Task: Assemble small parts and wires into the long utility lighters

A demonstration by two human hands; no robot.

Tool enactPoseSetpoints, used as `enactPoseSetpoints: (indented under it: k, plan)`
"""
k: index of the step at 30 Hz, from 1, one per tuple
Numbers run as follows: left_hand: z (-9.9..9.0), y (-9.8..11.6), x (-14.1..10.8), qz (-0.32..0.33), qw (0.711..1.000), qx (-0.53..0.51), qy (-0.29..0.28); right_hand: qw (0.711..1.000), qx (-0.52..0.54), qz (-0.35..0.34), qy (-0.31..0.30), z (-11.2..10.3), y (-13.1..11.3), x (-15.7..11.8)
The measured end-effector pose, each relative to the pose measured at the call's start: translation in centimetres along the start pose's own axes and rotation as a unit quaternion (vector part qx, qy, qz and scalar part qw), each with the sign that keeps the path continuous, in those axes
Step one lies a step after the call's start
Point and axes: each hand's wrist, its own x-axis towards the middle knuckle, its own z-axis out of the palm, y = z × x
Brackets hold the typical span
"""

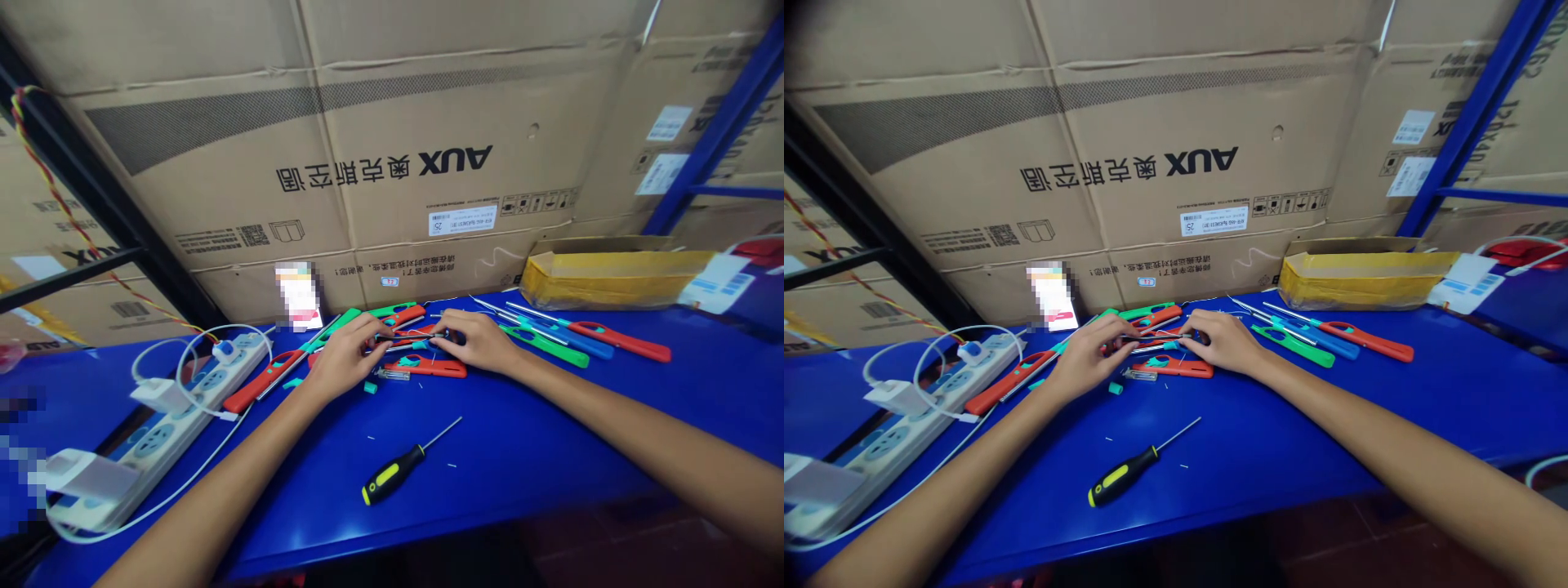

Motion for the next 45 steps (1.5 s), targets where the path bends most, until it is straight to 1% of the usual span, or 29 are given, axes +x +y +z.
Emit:
enactPoseSetpoints:
  k: [3, 8, 15, 18, 20, 23, 28, 31, 33, 35, 38, 42, 45]
  plan:
    - [0.1, -0.2, -0.1, 0.004, 1.0, 0.004, 0.002, 1.0, 0.001, 0.006, 0.002, -0.1, -0.2, 0.0]
    - [0.2, -0.5, -0.2, -0.009, 0.999, 0.021, 0.024, 1.0, 0.002, 0.009, 0.004, -0.3, -0.3, 0.1]
    - [0.0, -0.8, -0.1, -0.029, 0.999, 0.037, 0.012, 1.0, -0.001, 0.013, 0.01, -0.1, -0.1, 0.0]
    - [0.1, -1.2, -0.1, -0.051, 0.998, 0.037, 0.01, 1.0, -0.003, 0.015, 0.015, -0.1, 0.1, 0.0]
    - [0.1, -1.5, -0.2, -0.068, 0.997, 0.042, 0.02, 1.0, 0.0, 0.014, 0.02, -0.1, 0.2, 0.0]
    - [0.2, -2.0, -0.2, -0.076, 0.995, 0.054, 0.031, 1.0, 0.005, 0.012, 0.026, -0.2, 0.3, 0.0]
    - [-0.4, -2.8, -0.2, -0.101, 0.993, 0.059, 0.002, 0.999, 0.011, 0.018, 0.033, 0.0, 0.6, 0.0]
    - [-1.0, -3.2, -0.1, -0.11, 0.993, 0.039, -0.01, 0.999, 0.009, 0.016, 0.042, 0.1, 0.8, -0.1]
    - [-1.4, -3.5, 0.0, -0.105, 0.994, -0.002, -0.025, 0.999, 0.008, 0.016, 0.051, 0.1, 1.0, 0.0]
    - [-1.6, -3.7, 0.0, -0.093, 0.993, -0.048, -0.054, 0.998, 0.01, 0.019, 0.06, 0.0, 1.0, 0.0]
    - [-1.6, -3.7, 0.1, -0.069, 0.99, -0.078, -0.099, 0.997, 0.021, 0.019, 0.066, -0.1, 1.1, 0.1]
    - [-1.4, -3.2, 0.2, -0.056, 0.988, -0.079, -0.117, 0.997, 0.048, 0.006, 0.065, -0.2, 0.8, 0.2]
    - [-1.3, -3.0, 0.2, -0.064, 0.988, -0.075, -0.115, 0.996, 0.058, 0.007, 0.062, -0.3, 0.7, 0.3]
